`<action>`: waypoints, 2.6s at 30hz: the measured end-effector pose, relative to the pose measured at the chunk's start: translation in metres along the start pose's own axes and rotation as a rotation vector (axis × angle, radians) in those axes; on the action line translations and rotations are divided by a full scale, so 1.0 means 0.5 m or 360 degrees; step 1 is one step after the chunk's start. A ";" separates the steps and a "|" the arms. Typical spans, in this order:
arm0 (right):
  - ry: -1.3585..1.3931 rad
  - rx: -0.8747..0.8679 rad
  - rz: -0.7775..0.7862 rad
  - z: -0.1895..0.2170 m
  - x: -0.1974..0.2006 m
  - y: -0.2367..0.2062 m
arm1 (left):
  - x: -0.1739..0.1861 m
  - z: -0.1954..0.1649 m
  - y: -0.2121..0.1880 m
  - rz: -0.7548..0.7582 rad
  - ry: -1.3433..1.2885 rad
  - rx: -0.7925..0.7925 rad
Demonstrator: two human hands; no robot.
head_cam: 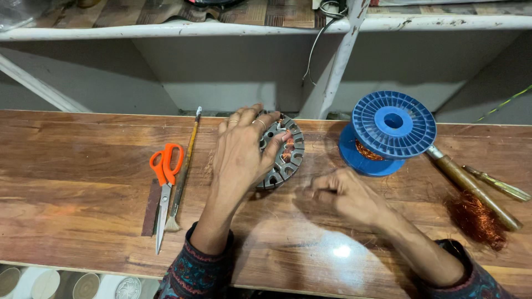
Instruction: The person winds copper wire from a blue spool onto a circular metal stator, inserting the wire into the stator slots. The person repeatedly pulls wire from the spool, wraps it around the stator, and adjusts the spool position.
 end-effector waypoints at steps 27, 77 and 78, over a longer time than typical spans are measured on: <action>0.0960 0.1136 0.1037 0.024 -0.045 -0.052 | -0.002 0.000 -0.003 0.0004 -0.0024 0.0017; -0.1097 0.0198 -0.1293 -0.067 0.177 -0.172 | -0.019 0.003 0.001 -0.0020 0.0002 -0.0008; -0.1352 0.0579 -0.1577 -0.024 0.152 -0.189 | -0.019 0.004 0.001 -0.0017 0.0005 -0.0008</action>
Point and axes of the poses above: each hand's wrist, its own y-axis towards the middle knuckle, its own x-axis out of the back of the hand, z = x × y, the point moved 4 cm from there along y, towards the middle knuckle, and after that the axes turned 8 degrees about -x, right-handed, at the moved point
